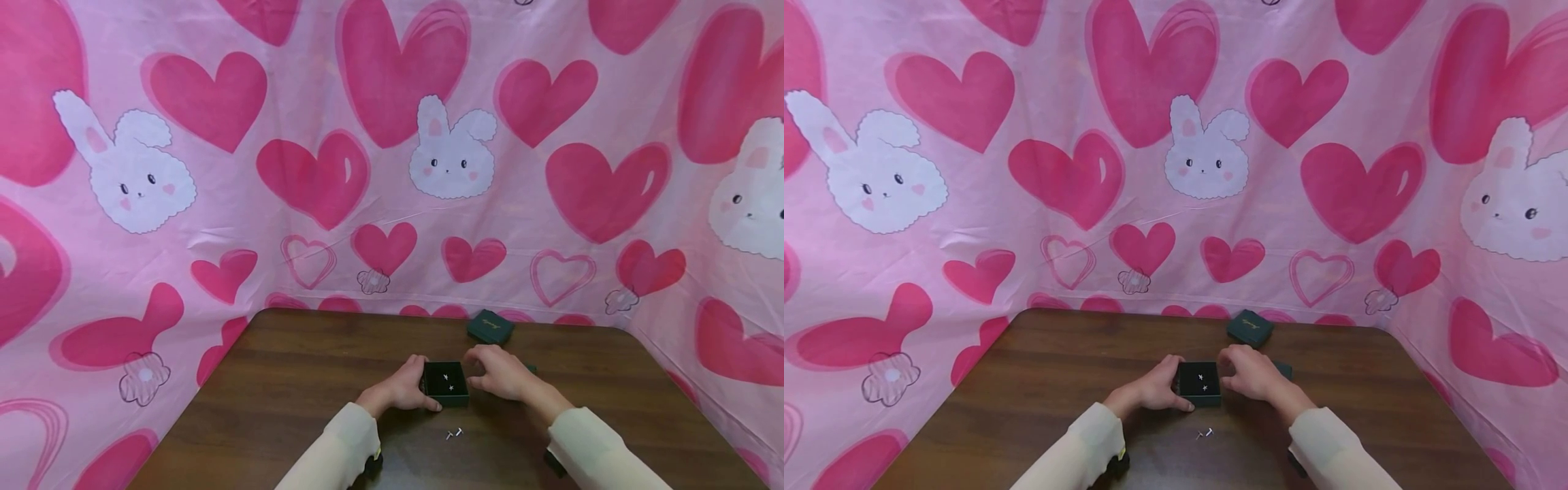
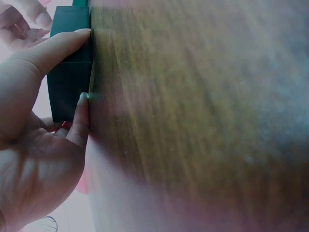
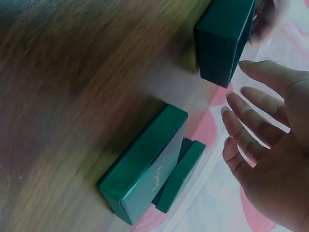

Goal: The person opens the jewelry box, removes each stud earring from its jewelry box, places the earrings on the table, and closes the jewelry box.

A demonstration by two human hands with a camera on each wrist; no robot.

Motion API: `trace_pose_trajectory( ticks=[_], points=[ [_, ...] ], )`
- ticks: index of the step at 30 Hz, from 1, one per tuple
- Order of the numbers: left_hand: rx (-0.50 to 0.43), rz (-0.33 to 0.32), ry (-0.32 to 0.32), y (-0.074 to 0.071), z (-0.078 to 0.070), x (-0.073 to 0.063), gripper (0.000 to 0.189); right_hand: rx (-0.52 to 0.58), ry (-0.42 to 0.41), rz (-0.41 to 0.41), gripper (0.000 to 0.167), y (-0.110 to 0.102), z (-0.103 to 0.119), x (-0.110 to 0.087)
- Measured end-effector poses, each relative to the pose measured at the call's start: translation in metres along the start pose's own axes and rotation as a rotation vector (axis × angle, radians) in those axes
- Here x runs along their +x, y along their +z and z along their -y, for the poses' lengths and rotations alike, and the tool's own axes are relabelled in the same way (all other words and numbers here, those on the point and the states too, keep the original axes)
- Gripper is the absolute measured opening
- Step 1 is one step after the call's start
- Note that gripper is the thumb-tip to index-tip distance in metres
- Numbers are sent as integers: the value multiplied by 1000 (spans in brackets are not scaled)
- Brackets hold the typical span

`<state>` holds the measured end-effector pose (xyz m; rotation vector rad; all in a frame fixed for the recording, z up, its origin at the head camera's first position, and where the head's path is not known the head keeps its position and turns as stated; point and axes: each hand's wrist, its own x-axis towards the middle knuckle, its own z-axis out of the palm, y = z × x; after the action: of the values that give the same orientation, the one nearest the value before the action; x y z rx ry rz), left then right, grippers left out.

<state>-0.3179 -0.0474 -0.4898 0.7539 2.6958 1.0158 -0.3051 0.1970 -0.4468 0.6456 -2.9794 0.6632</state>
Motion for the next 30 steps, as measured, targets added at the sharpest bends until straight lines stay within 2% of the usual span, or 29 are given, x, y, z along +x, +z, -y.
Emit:
trace_pose_trajectory(
  ticks=[3,18,30],
  points=[
    [-1,3,-2,0,0,0,76,5,0,15,29,2,2,1],
    [-2,8,5,-1,1,1,77,-28,-124,29,18,7,13,5],
    [15,10,2,0,0,1,77,-26,-157,62,14,12,20,9]
  ],
)
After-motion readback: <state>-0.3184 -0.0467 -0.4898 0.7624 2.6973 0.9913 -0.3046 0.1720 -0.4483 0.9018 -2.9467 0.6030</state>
